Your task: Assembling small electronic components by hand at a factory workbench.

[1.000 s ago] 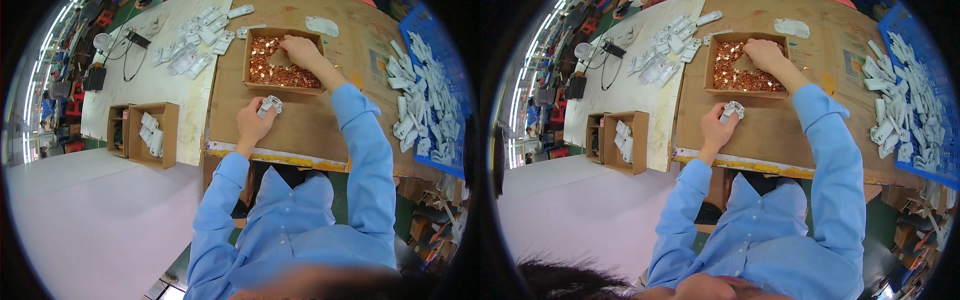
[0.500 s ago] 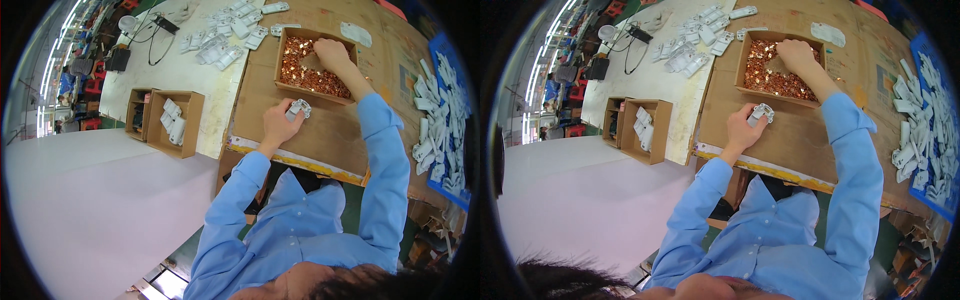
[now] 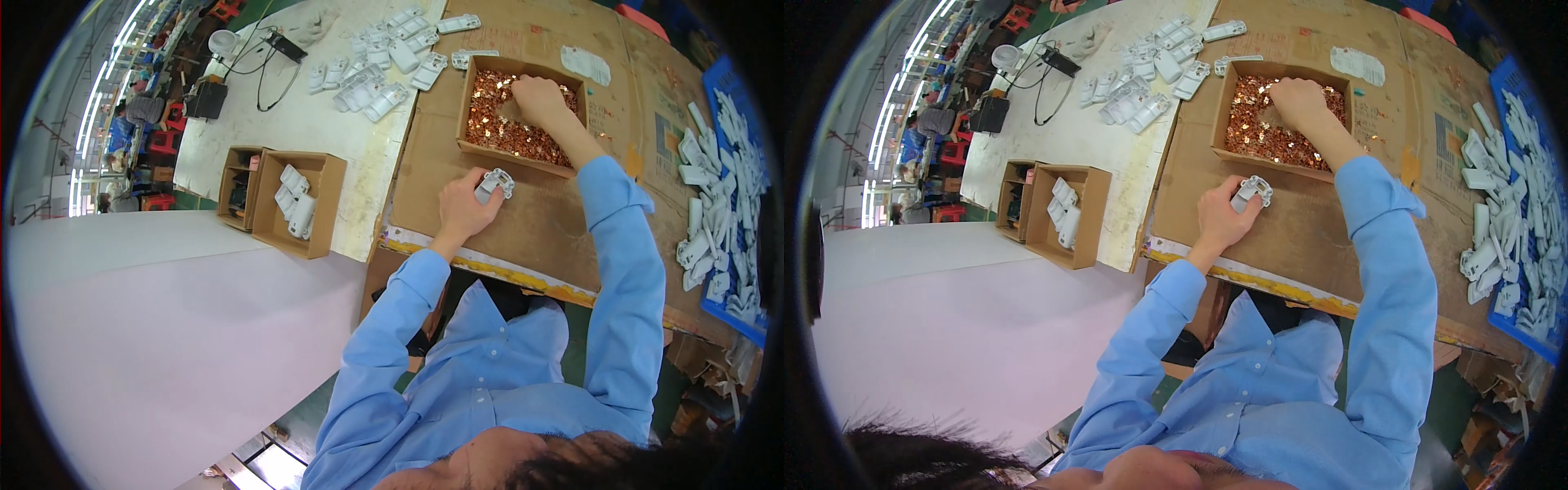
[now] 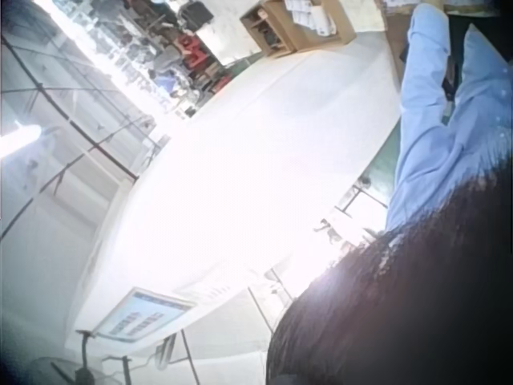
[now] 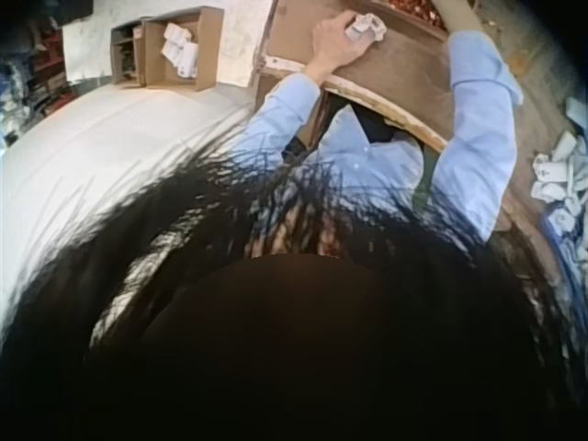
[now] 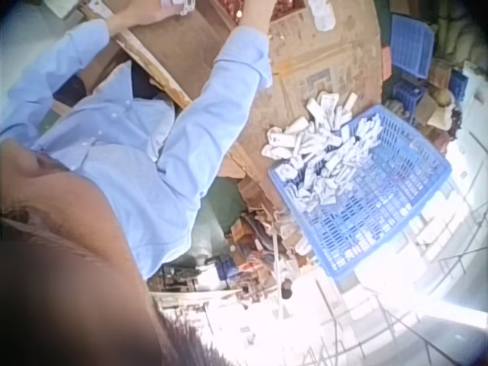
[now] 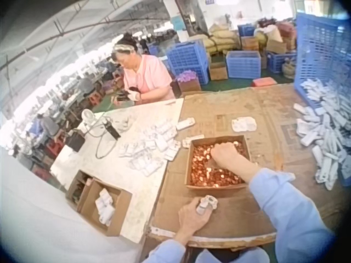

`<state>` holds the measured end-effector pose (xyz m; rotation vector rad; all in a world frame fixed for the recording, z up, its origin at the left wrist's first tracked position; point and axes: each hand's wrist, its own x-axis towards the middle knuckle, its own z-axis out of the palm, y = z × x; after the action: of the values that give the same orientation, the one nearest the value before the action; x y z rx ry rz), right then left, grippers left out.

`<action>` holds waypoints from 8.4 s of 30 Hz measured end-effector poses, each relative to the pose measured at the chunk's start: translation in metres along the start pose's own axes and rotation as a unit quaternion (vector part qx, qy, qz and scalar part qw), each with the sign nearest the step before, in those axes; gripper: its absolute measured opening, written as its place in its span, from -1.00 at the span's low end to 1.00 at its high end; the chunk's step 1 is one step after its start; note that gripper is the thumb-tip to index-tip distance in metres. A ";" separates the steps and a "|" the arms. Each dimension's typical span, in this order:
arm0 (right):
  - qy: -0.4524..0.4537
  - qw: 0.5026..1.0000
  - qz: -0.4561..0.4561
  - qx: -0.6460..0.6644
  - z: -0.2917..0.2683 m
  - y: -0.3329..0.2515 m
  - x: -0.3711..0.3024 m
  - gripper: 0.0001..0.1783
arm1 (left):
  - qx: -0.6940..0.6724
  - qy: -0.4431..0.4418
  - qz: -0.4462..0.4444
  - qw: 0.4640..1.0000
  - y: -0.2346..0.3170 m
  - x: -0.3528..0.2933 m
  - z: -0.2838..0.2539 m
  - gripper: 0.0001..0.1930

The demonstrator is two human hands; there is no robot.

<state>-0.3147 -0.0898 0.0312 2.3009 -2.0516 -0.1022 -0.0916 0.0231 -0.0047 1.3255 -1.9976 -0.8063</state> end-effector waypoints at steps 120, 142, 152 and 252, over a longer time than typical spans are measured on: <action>0.082 0.680 0.262 0.680 -0.032 -0.093 -0.429 -0.68 | -0.210 -0.290 0.152 0.921 0.124 -0.198 0.018 -0.67; 0.198 0.769 0.309 0.524 -0.036 -0.119 -0.423 -0.76 | -0.338 -0.297 -0.090 0.888 0.117 -0.206 0.028 -0.74; 0.189 0.761 0.340 0.520 -0.036 -0.119 -0.421 -0.75 | -0.267 -0.296 -0.017 0.917 0.125 -0.206 0.022 -0.76; 0.400 0.658 0.421 0.479 0.071 0.036 -0.378 -0.79 | -0.332 -0.065 -0.171 0.925 0.009 -0.081 -0.053 -0.69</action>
<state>-0.3993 0.2821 -0.0323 0.7765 -2.4672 1.9828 -0.0310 0.0932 0.0232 1.2245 -1.3768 -1.5994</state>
